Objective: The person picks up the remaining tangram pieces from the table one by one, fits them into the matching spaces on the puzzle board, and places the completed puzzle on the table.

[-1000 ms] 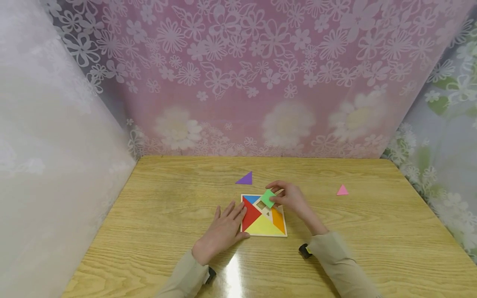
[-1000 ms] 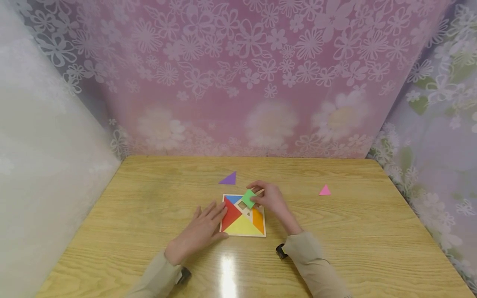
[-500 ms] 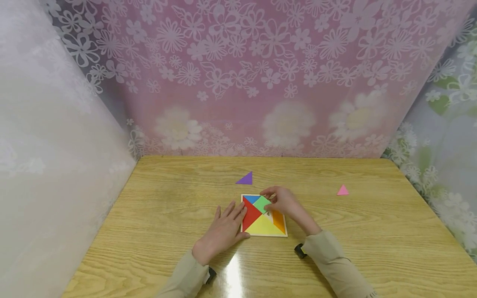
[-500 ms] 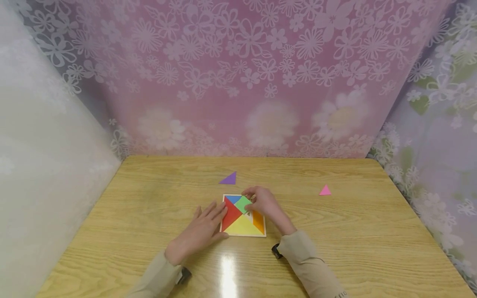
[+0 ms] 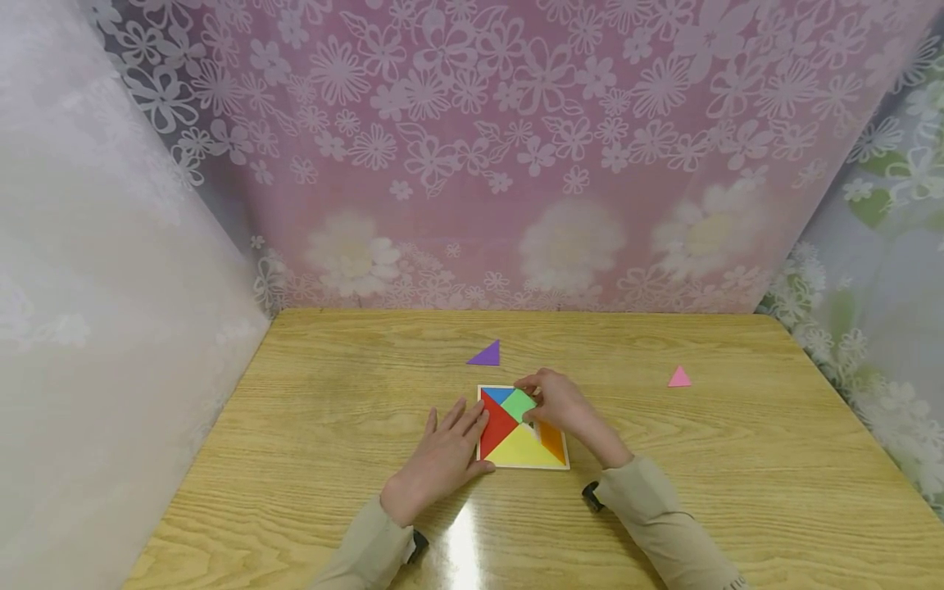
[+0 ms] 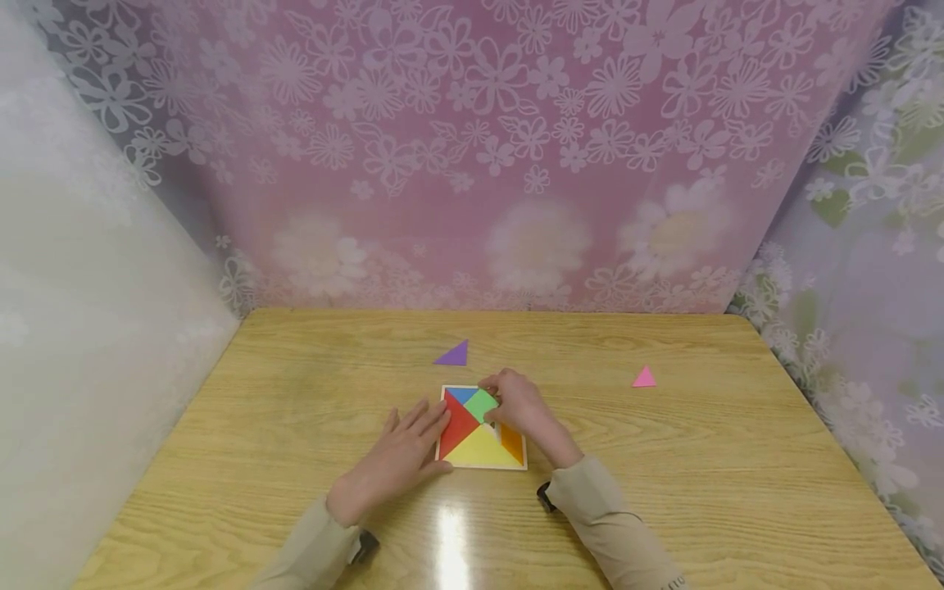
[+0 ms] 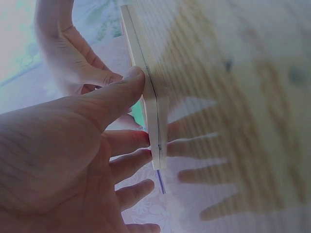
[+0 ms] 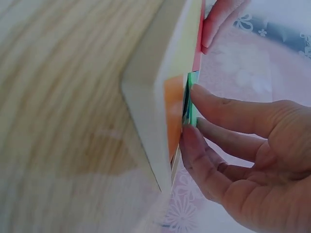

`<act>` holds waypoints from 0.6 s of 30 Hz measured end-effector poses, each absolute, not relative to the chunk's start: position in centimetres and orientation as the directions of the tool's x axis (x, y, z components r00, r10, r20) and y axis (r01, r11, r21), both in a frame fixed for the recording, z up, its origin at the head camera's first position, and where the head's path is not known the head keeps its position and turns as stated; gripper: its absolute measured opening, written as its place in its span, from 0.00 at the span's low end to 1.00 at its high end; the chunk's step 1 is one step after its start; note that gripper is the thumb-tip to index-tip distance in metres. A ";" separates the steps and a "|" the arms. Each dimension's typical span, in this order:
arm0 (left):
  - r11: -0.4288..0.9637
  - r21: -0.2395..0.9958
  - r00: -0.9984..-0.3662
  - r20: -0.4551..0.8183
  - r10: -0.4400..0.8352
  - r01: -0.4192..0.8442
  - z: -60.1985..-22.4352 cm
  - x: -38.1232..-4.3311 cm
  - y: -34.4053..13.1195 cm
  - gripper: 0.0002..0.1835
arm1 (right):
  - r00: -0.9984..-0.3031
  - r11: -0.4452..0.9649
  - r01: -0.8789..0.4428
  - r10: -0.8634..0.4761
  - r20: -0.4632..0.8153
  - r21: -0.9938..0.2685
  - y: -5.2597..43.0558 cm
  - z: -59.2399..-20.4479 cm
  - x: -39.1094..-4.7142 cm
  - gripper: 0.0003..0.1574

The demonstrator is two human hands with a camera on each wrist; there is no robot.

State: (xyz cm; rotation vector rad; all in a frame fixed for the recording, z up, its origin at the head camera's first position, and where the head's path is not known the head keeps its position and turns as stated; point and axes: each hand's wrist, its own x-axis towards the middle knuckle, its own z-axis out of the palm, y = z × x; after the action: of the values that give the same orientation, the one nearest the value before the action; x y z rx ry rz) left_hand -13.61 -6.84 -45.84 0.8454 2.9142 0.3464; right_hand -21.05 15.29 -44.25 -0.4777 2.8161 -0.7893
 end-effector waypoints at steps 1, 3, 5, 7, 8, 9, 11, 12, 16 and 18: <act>0.822 0.237 -0.843 -0.019 0.537 0.518 -45.9 -13.6 -6.8 0.40 | -0.933 0.814 -0.264 -0.352 -0.077 -0.517 15.2 -44.2 -21.0 0.30; 0.822 0.235 -0.844 -0.015 0.536 0.518 -45.8 -13.6 -6.8 0.40 | -0.934 0.824 -0.272 -0.351 -0.070 -0.497 15.2 -44.2 -21.0 0.30; 0.822 0.236 -0.844 -0.013 0.536 0.518 -45.8 -13.6 -6.9 0.40 | -0.934 0.831 -0.276 -0.351 -0.070 -0.483 15.1 -44.3 -21.0 0.30; 0.821 0.239 -0.844 -0.011 0.536 0.519 -45.7 -13.5 -6.9 0.40 | -0.935 0.833 -0.270 -0.347 -0.077 -0.483 15.1 -44.3 -21.0 0.30; 0.820 0.242 -0.844 -0.012 0.537 0.518 -45.7 -13.5 -6.9 0.40 | -0.935 0.834 -0.266 -0.346 -0.082 -0.484 15.1 -44.3 -21.0 0.30; 0.820 0.242 -0.843 -0.012 0.537 0.519 -45.7 -13.5 -6.9 0.40 | -0.935 0.835 -0.263 -0.345 -0.086 -0.484 15.1 -44.4 -21.0 0.30; 0.820 0.243 -0.843 -0.013 0.537 0.518 -45.7 -13.5 -6.9 0.40 | -0.936 0.835 -0.254 -0.339 -0.093 -0.489 15.1 -44.4 -21.0 0.29; 0.820 0.242 -0.843 -0.014 0.537 0.519 -45.7 -13.5 -6.9 0.40 | -0.936 0.834 -0.252 -0.339 -0.094 -0.490 15.1 -44.4 -20.9 0.29; 0.822 0.239 -0.844 -0.015 0.536 0.517 -45.7 -13.5 -6.9 0.40 | -0.936 0.829 -0.256 -0.341 -0.086 -0.497 15.1 -44.3 -20.9 0.28; 0.821 0.240 -0.844 -0.015 0.536 0.517 -45.7 -13.5 -6.9 0.40 | -0.934 0.826 -0.261 -0.346 -0.083 -0.500 15.1 -44.3 -20.9 0.27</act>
State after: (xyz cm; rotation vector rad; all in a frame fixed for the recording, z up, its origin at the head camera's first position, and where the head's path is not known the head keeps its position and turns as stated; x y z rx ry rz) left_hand -13.52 -6.89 -45.73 0.8457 2.9202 0.3497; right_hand -20.93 15.06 -44.30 -0.4759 2.8374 -0.7405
